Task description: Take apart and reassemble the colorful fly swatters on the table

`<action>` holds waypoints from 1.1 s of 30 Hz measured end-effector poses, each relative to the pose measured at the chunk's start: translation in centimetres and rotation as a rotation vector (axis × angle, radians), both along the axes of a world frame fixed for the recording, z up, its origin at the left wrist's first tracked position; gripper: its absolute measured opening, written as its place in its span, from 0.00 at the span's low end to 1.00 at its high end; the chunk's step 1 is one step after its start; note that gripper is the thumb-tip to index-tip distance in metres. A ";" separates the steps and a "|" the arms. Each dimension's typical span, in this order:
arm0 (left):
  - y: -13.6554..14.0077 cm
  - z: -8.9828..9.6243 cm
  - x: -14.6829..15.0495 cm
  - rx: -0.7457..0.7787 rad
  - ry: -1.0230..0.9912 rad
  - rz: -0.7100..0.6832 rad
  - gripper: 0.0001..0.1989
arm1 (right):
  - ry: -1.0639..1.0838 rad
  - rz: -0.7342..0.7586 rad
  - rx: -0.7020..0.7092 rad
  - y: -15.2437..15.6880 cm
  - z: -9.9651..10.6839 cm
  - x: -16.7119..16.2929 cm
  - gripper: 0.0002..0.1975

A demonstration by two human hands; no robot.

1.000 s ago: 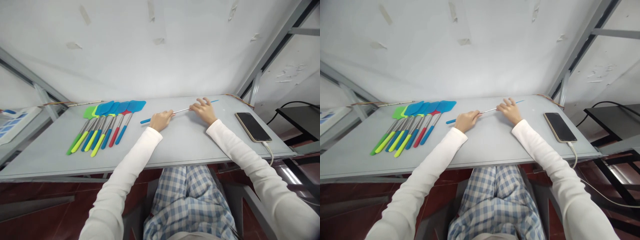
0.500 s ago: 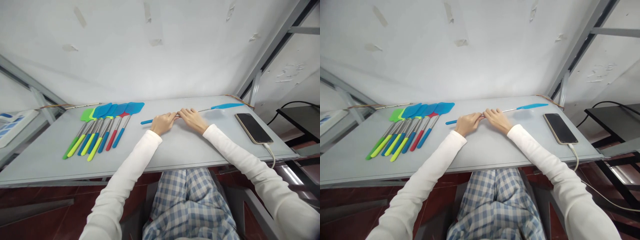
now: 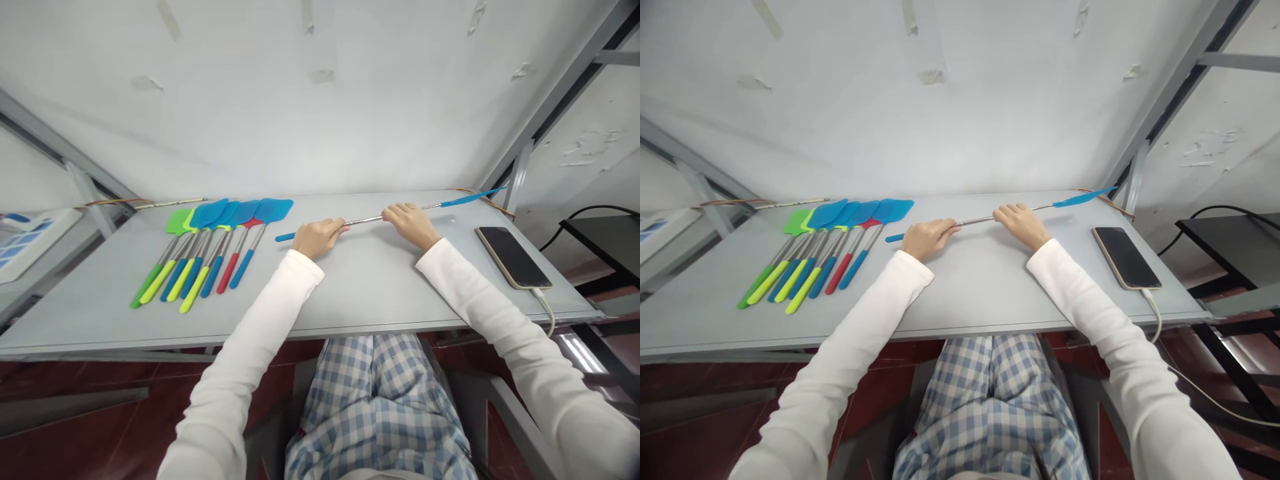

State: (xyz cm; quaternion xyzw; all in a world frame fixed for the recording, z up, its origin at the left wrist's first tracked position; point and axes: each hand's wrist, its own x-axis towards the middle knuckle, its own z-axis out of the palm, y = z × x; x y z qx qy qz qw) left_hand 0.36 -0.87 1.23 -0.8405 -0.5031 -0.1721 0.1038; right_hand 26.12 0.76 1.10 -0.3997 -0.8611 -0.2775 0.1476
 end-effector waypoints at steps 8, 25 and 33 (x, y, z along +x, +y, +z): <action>2.4 0.0 -8.1 0.073 0.047 0.069 0.22 | 0.029 -0.156 0.045 2.1 -0.2 7.6 0.14; 2.9 0.2 -12.1 0.216 0.033 0.099 0.22 | 0.069 -0.207 -0.041 2.7 0.1 9.0 0.16; 3.2 0.0 -11.7 0.160 -0.138 0.289 0.22 | 0.140 -0.380 -0.026 3.1 -0.1 10.2 0.21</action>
